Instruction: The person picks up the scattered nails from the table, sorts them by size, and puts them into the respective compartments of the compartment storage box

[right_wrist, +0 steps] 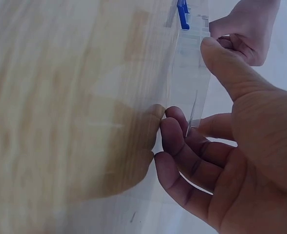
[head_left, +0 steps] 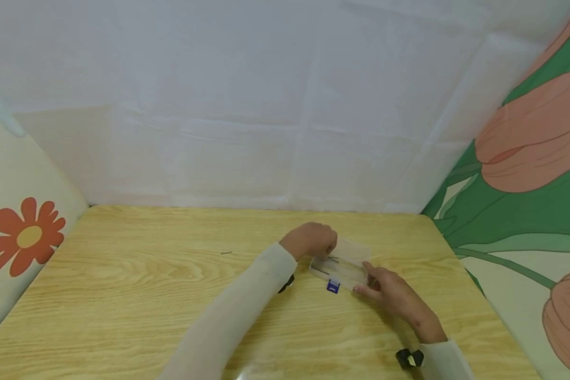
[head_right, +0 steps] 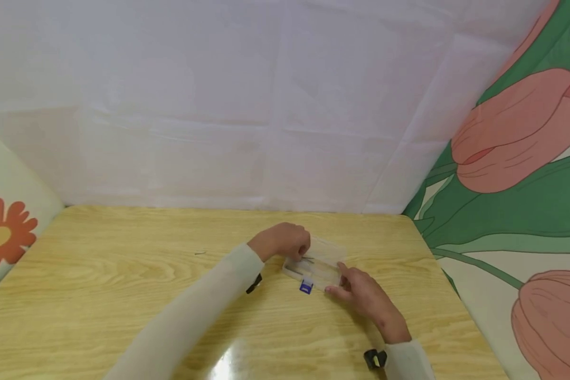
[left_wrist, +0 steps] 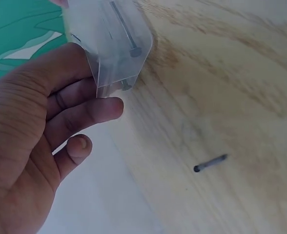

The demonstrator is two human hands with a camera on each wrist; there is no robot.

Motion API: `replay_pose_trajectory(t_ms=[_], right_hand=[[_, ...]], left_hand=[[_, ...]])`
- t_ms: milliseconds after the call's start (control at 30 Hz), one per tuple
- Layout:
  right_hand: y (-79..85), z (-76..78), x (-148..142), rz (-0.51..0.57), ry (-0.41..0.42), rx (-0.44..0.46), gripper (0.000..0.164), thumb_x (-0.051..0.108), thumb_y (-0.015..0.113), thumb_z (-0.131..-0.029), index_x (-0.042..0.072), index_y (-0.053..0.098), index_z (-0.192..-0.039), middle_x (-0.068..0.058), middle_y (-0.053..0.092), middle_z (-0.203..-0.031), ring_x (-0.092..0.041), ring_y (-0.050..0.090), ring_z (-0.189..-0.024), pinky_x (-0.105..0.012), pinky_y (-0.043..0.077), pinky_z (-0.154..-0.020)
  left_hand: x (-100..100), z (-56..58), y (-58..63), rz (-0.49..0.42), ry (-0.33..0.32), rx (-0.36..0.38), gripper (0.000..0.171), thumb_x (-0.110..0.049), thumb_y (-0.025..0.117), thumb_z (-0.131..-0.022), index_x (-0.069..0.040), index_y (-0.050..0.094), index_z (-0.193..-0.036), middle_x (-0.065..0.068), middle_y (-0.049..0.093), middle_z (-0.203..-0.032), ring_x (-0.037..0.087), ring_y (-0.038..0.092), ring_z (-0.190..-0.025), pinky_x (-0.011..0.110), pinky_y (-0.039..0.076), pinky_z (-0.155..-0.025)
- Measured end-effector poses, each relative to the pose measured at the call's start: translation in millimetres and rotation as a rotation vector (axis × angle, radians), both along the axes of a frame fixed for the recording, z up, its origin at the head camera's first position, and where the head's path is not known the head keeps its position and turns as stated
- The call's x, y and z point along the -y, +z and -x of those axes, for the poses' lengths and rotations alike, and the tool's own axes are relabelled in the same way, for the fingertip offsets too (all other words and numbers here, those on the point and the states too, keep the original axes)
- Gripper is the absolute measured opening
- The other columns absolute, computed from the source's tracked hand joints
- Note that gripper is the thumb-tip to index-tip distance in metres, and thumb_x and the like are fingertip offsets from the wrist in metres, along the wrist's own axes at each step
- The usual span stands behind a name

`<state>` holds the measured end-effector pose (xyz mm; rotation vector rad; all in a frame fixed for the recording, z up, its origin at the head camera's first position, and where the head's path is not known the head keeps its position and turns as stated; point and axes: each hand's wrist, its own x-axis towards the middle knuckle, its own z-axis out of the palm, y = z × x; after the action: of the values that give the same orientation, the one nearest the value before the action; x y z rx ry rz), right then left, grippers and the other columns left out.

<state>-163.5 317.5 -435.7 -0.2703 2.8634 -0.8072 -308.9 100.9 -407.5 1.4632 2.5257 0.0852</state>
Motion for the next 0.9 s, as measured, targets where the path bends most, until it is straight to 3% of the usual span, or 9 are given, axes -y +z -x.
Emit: replay_pose_trajectory(t_ms=[167,333,567,900], right_hand=[[-0.6,-1.0,1,0.002,-0.010,0.005,0.081,0.041,0.072,-0.097,-0.011,0.040,-0.151,0.006,0.061,-0.086,-0.009,0.058,-0.075,-0.034,0.050,-0.072],[-0.3,-1.5,1,-0.001,0.001,-0.009,0.081,0.041,0.071,-0.097,-0.012,0.040,-0.150,0.005,0.061,-0.085,-0.009,0.058,-0.074,-0.034,0.050,-0.071],[0.5,-1.2,2,-0.010,0.009,-0.023,0.080,0.040,0.071,-0.097,-0.013,0.041,-0.149,0.005,0.061,-0.085,-0.009,0.059,-0.074,-0.034,0.050,-0.071],[-1.6,-0.3,2,-0.015,0.002,-0.032,0.080,0.039,0.072,-0.097,-0.014,0.041,-0.148,0.005,0.060,-0.083,-0.010,0.058,-0.073,-0.033,0.050,-0.070]], left_hand=[[7,0.5,-6.0,-0.093,0.011,0.030,0.046,-0.011,0.071,-0.093,-0.020,0.039,-0.061,-0.005,0.025,-0.058,0.010,0.019,-0.053,0.027,0.025,-0.054],[13,1.4,-10.5,-0.155,0.029,0.024,0.036,-0.015,0.073,-0.094,-0.021,0.050,-0.067,-0.006,0.038,-0.061,0.008,0.031,-0.056,0.026,0.030,-0.057],[21,1.7,-6.2,-0.257,0.046,0.069,0.019,-0.013,0.068,-0.096,-0.020,0.061,-0.080,-0.005,0.054,-0.070,0.008,0.044,-0.061,0.025,0.038,-0.060],[30,-2.2,-4.8,-0.351,0.021,0.136,0.016,-0.007,0.066,-0.093,-0.018,0.058,-0.084,-0.004,0.055,-0.075,0.010,0.045,-0.065,0.026,0.038,-0.061]])
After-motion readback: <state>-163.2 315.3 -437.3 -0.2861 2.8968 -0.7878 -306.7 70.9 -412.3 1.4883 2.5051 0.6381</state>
